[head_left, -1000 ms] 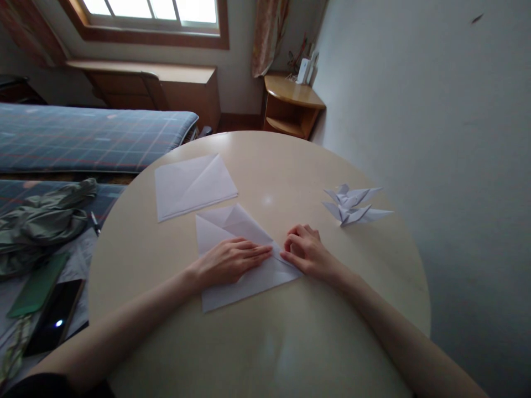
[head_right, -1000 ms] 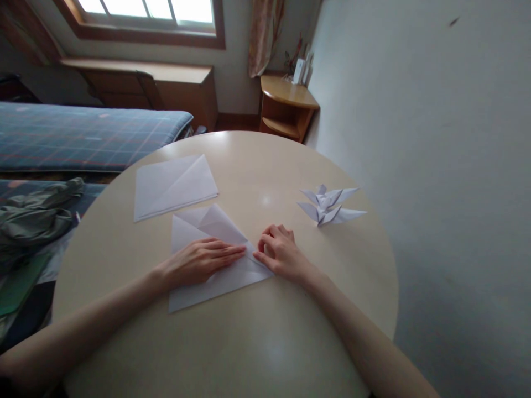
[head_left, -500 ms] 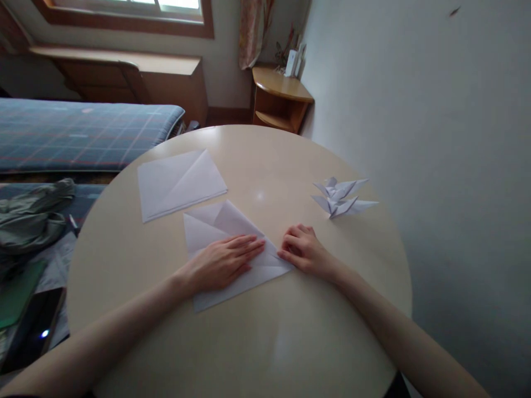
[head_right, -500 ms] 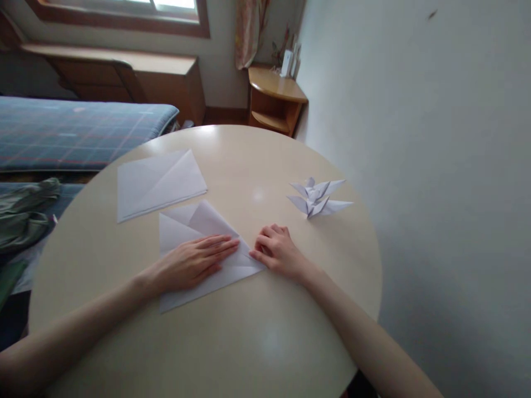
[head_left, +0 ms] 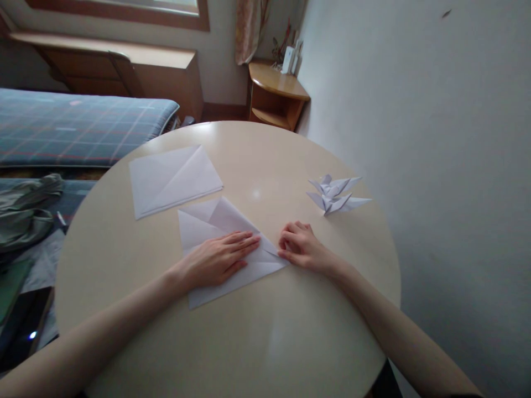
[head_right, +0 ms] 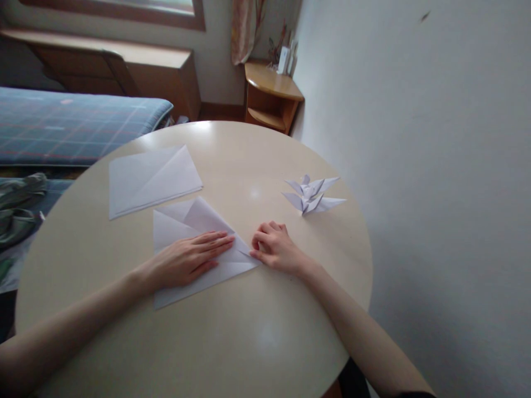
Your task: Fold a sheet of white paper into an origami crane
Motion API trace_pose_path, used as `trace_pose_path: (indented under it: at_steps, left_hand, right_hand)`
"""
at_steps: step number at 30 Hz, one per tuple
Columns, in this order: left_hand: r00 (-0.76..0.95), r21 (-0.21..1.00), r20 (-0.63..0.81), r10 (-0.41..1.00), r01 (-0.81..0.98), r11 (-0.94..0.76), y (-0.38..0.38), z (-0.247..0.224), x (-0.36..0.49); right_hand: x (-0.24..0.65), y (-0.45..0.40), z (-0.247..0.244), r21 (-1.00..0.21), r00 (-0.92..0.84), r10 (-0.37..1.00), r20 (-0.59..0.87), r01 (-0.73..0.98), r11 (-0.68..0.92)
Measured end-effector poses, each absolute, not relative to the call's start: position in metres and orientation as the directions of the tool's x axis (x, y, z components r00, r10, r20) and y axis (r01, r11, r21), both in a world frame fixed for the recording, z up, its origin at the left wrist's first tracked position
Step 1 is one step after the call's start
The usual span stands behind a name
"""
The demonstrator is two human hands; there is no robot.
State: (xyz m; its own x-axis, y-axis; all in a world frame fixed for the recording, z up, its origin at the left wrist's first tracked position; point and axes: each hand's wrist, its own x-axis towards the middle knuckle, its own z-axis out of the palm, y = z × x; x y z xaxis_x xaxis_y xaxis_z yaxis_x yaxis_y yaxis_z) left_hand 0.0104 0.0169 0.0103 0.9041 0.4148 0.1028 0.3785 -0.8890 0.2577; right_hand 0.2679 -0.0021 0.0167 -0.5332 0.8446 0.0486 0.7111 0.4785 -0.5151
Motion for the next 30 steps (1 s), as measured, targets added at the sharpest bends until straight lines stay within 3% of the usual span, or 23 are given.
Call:
trace_pose_path:
  at_steps: [12,14,19,21,30]
  left_hand:
    - [0.904,0.288,0.114,0.412,0.366,-0.885,0.018,0.009,0.011]
    - [0.902,0.3,0.117,0.416,0.368,-0.88,0.017,0.009,0.011]
    - [0.897,0.312,0.123,0.424,0.37,-0.875,0.017,0.009,0.011]
    - [0.897,0.314,0.118,0.425,0.373,-0.873,0.017,0.009,0.012]
    - [0.899,0.296,0.097,0.428,0.384,-0.874,0.017,0.012,0.012]
  right_hand:
    - [0.286,-0.029,0.017,-0.5,-0.494,0.865,0.093,0.728,0.47]
    - [0.284,-0.035,0.017,-0.437,-0.503,0.857,0.114,0.749,0.498]
    - [0.273,-0.046,0.019,-0.095,-0.576,0.814,0.077,0.808,0.581]
    - [0.27,-0.047,0.02,-0.011,-0.594,0.801,0.07,0.803,0.596]
    - [0.264,-0.042,0.024,0.101,-0.645,0.762,0.062,0.763,0.638]
